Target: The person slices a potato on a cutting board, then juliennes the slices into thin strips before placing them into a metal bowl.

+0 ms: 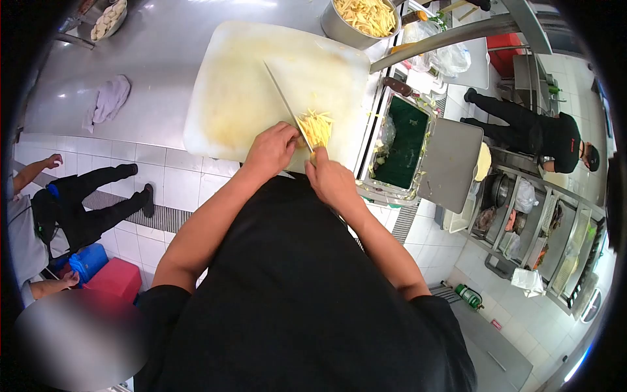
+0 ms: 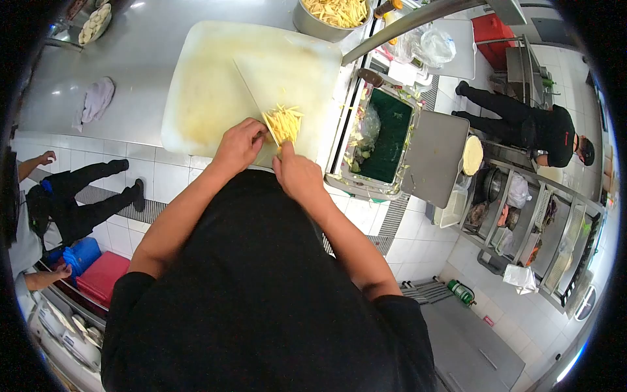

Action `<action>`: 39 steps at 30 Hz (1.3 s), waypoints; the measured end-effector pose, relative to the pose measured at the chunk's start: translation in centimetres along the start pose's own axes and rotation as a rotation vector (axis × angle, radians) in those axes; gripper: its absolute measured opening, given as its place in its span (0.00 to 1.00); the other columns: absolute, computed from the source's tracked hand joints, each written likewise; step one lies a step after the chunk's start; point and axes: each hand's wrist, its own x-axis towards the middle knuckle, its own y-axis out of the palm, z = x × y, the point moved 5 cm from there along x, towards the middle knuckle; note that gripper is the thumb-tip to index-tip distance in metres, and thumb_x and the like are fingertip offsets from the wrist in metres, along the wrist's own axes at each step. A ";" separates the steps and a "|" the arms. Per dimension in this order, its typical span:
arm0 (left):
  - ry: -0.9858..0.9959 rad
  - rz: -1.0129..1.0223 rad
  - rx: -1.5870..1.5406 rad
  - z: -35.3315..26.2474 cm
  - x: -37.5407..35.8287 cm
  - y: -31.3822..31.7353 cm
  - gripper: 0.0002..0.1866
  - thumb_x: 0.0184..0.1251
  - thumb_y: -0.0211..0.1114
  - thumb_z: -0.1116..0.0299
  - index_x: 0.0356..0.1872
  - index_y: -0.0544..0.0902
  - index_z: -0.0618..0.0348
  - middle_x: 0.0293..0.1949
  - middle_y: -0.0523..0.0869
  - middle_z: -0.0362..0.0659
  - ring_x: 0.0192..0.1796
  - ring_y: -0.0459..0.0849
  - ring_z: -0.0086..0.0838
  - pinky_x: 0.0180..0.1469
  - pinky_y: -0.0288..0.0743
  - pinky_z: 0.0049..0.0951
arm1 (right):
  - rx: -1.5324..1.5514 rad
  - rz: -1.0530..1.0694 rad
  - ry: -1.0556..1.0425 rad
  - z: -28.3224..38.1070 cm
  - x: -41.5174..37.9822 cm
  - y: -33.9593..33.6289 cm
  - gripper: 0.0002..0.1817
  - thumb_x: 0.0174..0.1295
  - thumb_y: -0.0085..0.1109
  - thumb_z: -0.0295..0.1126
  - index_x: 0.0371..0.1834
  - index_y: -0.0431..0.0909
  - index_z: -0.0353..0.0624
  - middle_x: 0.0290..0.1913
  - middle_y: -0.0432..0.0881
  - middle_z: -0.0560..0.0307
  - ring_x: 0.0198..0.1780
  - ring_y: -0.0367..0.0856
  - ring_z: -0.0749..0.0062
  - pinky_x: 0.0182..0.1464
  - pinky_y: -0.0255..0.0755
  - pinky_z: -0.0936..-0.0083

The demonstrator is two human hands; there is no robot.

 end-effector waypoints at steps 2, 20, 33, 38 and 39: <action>0.007 -0.009 0.025 0.1 -0.1 0.0 0.09 0.64 0.66 0.77 0.45 0.84 0.62 0.43 0.86 0.50 0.47 0.87 0.49 0.48 0.81 0.42 | 0.000 -0.048 -0.014 -0.1 0.0 0.2 0.17 0.78 0.54 0.43 0.50 0.69 0.37 0.30 0.87 0.33 0.35 0.88 0.32 0.40 0.79 0.40; -0.010 -0.037 0.073 0.2 -0.3 0.4 0.07 0.64 0.68 0.76 0.42 0.84 0.62 0.41 0.86 0.50 0.44 0.87 0.48 0.47 0.81 0.43 | -0.026 -0.017 -0.015 0.9 0.9 -0.9 0.18 0.77 0.54 0.42 0.53 0.70 0.35 0.31 0.88 0.32 0.36 0.89 0.34 0.42 0.80 0.41; 0.044 -0.103 0.059 -0.3 -0.7 0.2 0.06 0.64 0.68 0.76 0.41 0.85 0.62 0.42 0.85 0.50 0.45 0.86 0.49 0.47 0.81 0.45 | 0.036 -0.011 0.039 0.6 -0.2 0.9 0.18 0.77 0.53 0.43 0.50 0.69 0.36 0.32 0.87 0.32 0.38 0.88 0.33 0.44 0.80 0.41; 0.038 -0.072 0.124 0.0 -0.7 0.3 0.06 0.62 0.68 0.77 0.40 0.86 0.62 0.41 0.85 0.49 0.46 0.86 0.49 0.49 0.81 0.43 | -0.005 -0.022 -0.006 1.5 0.8 -1.3 0.18 0.77 0.54 0.42 0.50 0.69 0.35 0.32 0.87 0.32 0.37 0.88 0.33 0.44 0.80 0.40; 0.033 -0.079 0.124 0.1 -0.6 0.2 0.06 0.62 0.68 0.77 0.40 0.86 0.62 0.41 0.85 0.49 0.46 0.86 0.49 0.49 0.81 0.43 | 0.016 0.002 0.013 1.5 -0.2 -1.0 0.18 0.77 0.54 0.42 0.50 0.69 0.35 0.32 0.87 0.32 0.37 0.88 0.33 0.44 0.79 0.40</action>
